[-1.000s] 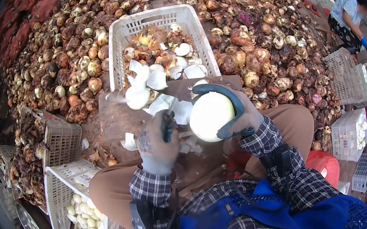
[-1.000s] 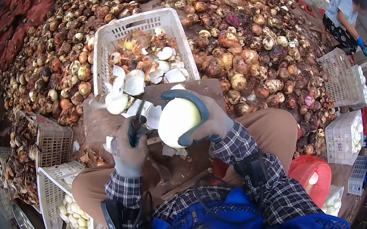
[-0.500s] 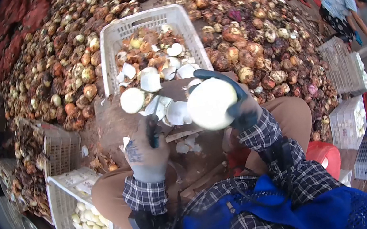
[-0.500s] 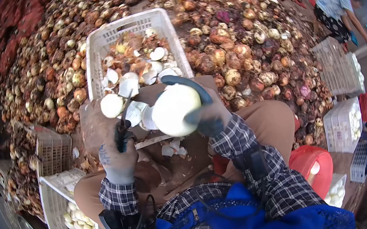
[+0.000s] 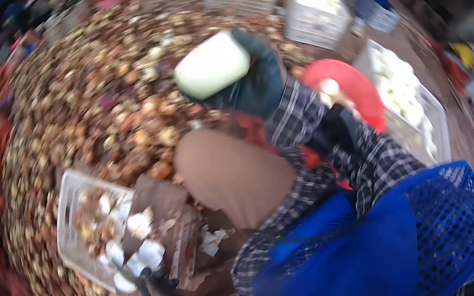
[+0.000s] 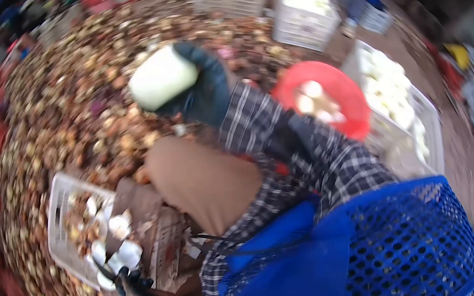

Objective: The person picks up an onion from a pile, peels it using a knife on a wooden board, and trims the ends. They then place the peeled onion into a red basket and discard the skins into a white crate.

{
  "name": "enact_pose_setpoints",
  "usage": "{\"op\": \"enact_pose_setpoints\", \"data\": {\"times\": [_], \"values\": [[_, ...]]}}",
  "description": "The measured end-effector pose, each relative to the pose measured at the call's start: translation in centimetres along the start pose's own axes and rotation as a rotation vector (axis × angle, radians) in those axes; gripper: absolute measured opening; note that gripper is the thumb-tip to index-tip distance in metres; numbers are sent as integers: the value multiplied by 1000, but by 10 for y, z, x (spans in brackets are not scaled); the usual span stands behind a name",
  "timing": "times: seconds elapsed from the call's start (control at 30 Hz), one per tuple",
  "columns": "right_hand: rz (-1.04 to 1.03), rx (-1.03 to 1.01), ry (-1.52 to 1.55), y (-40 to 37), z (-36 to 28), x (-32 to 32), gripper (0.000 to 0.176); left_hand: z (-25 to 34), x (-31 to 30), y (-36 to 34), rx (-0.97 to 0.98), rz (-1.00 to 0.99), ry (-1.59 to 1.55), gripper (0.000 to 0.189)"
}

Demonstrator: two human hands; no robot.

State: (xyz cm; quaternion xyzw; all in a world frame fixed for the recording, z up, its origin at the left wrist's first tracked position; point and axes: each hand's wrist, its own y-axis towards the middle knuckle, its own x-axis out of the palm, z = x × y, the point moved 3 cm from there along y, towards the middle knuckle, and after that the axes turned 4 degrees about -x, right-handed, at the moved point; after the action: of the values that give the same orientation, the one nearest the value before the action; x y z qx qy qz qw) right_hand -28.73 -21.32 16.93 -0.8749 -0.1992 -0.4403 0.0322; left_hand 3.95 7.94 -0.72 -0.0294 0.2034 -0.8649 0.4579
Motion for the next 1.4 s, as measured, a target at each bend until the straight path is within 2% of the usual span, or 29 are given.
{"op": "enact_pose_setpoints", "data": {"times": [0.07, 0.13, 0.2, 0.27, 0.3, 0.33, 0.4, 0.43, 0.47, 0.53, 0.57, 0.67, 0.73, 0.83, 0.93, 0.97, 1.0, 1.03, 1.07, 1.1, 1.2, 1.23, 1.33, 1.4], "values": [[117, -230, -188, -22, -84, -58, 56, 2, 6, -1, 32, -8, 28, 28], [279, -372, -348, -68, -152, -103, 52, -11, 2, 10, 67, -40, 15, 26], [369, -364, -464, -120, -189, -143, 45, -6, 11, 6, 39, -41, 42, 24], [728, -384, -562, -161, -198, -186, 41, -14, 16, 13, 17, -22, 23, 23], [827, -394, -608, -176, -198, -216, 43, -14, 16, 15, 10, -2, 10, 23], [922, -396, -651, -190, -195, -244, 44, 1, 20, 4, -28, 15, 195, 25], [1057, -278, -764, -208, -183, -287, 54, 2, 17, 6, 43, -5, 316, 31], [1166, -186, -1068, -212, -188, -304, 60, 10, 17, -1, 92, 6, 386, 34], [1254, -94, -1382, -205, -186, -316, 66, -8, 6, 16, 97, 2, 319, 34], [1289, -187, -1745, -171, -163, -253, 75, -38, -4, 39, 87, 16, 64, 30], [1149, -291, -1906, -154, -155, -250, 78, -27, 4, 27, 74, 20, 57, 28], [638, -509, -1805, -95, -118, -220, 69, -4, 34, -5, 59, -11, 32, 24], [468, -386, -1558, -61, -80, -204, 62, -10, 40, -2, 51, -72, 43, 20], [349, -164, -1462, -20, -13, -207, 54, -6, 48, 16, 44, -45, 113, 16], [198, -3, -1495, 18, 44, -201, 52, -31, 8, 92, 212, -29, 201, 16], [140, 95, -1448, 34, 63, -206, 51, -15, 7, 98, 154, -27, 141, 15], [94, 122, -1468, 47, 77, -210, 51, 2, 6, 103, 99, 61, 172, 14], [50, 144, -1491, 61, 89, -208, 50, 7, -3, 109, 127, 140, 148, 14], [9, 163, -1517, 75, 98, -201, 50, 21, -1, 109, 154, 212, 122, 15], [-16, 177, -1568, 87, 105, -194, 47, 27, 2, 98, 65, 190, 40, 15], [-88, 398, -1604, 130, 126, -188, 43, 2, 12, 80, -35, 350, -129, 14], [-153, 416, -1618, 144, 135, -186, 43, 10, 33, 64, -62, 239, -104, 17], [-208, 546, -1770, 172, 170, -173, 47, 15, 46, 53, -44, 215, -116, 22], [-338, 593, -1779, 187, 200, -158, 54, 8, 41, 58, -45, 197, -154, 23]]}}
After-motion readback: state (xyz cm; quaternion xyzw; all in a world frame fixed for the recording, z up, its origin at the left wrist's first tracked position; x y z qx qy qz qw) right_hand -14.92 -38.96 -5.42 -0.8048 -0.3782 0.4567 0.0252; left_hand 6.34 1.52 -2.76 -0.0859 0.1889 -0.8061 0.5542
